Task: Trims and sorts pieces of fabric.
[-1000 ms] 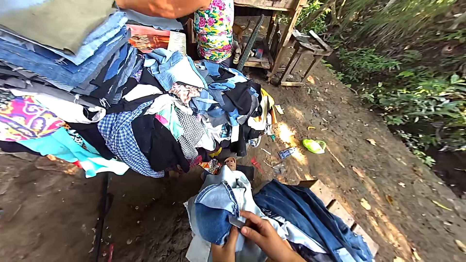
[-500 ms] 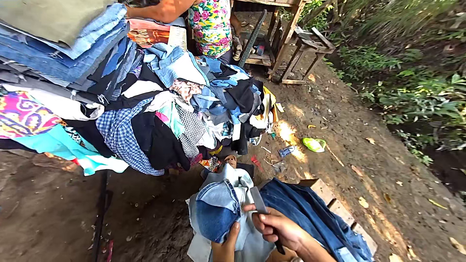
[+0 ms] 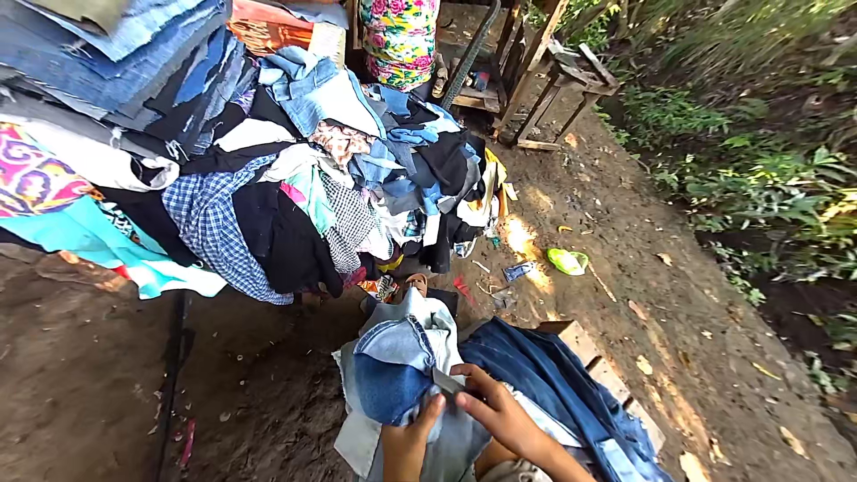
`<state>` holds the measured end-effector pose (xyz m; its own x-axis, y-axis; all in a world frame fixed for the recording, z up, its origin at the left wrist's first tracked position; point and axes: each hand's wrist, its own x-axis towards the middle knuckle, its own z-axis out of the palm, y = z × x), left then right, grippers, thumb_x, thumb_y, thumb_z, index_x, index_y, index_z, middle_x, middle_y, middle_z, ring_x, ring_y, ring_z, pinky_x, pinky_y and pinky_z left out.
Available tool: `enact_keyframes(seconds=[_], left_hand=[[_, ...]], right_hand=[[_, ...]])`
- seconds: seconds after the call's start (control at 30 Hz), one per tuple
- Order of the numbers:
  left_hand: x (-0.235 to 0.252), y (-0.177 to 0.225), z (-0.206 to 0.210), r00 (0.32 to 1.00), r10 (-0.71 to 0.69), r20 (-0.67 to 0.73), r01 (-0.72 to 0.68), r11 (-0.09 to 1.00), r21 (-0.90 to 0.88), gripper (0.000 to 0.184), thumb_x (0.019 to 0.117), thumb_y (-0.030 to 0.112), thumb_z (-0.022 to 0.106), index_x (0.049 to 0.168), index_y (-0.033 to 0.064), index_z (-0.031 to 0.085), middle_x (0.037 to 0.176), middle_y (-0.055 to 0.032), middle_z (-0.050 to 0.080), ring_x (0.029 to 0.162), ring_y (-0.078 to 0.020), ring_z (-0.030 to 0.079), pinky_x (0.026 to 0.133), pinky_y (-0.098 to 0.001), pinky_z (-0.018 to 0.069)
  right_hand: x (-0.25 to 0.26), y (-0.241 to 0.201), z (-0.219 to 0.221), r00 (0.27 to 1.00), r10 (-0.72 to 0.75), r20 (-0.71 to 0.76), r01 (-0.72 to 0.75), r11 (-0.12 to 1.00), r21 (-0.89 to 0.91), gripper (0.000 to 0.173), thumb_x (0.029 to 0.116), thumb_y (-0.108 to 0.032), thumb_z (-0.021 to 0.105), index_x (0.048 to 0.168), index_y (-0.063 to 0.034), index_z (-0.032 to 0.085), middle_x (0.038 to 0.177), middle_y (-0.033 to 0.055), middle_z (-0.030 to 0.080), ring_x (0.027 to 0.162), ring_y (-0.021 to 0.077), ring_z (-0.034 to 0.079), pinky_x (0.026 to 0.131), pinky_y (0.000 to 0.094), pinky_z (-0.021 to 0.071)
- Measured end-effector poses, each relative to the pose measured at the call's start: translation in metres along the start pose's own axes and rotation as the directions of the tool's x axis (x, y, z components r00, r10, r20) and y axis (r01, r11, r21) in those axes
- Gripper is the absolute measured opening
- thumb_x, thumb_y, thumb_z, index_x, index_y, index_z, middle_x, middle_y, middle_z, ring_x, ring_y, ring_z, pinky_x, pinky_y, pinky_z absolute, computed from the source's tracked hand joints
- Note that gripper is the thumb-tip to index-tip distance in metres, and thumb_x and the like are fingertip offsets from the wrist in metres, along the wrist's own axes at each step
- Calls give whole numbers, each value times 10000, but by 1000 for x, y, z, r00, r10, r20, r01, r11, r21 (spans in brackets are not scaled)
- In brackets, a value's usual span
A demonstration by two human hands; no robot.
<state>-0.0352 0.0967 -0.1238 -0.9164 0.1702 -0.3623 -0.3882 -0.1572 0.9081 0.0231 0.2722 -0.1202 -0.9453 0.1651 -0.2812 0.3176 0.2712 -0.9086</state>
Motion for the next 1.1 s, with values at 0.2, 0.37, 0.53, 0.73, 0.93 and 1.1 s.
enact_keyframes(seconds=[0.2,0.37,0.53,0.73,0.93,1.1], left_hand=[[3,-4,2,1000,15,-4,-15,997,78,460,761,14,815,1171,-87,630,1056,-83,717,1013,-45,669,941,-238,547],[-2,3,2,999,-46,-2,46,998,34,347,795,-31,757,1120,-66,640,995,-52,707,957,-41,667,888,-240,562],[-2,11,-4,992,-107,71,114,988,-103,303,826,-55,735,1113,-13,648,951,-22,732,897,-66,698,841,-255,589],[1,17,-6,979,-184,89,196,968,-155,347,818,-44,752,1139,-10,625,965,-42,735,883,-87,710,802,-271,603],[1,15,-6,986,-158,60,166,973,-162,374,799,-76,751,1144,-24,615,973,-43,735,918,-87,709,848,-275,602],[-1,14,-6,989,-132,74,143,975,-172,372,798,-90,747,1140,-28,616,980,-35,734,938,-84,705,878,-273,596]], right_hand=[[-5,-3,4,969,-232,-81,205,945,-254,600,984,-504,607,1423,-98,554,735,48,627,599,163,591,570,407,531],[-7,-13,13,969,-247,0,237,927,-290,541,1013,-383,605,1460,-86,532,843,99,686,663,189,639,636,425,569],[1,-2,26,899,-417,-133,366,883,-295,400,1021,-362,599,1299,-88,687,948,99,704,741,123,644,678,313,558],[1,-18,35,977,-173,-128,209,901,380,323,1007,-105,566,1286,38,643,1032,-46,698,759,-77,558,680,116,468],[1,-25,15,969,66,237,-210,727,654,333,1024,-258,545,1338,-158,594,697,-104,539,525,-21,453,460,144,354],[-3,-21,13,990,-141,-8,141,982,124,479,990,-322,632,1373,-37,593,789,-84,577,654,-29,497,636,183,459]])
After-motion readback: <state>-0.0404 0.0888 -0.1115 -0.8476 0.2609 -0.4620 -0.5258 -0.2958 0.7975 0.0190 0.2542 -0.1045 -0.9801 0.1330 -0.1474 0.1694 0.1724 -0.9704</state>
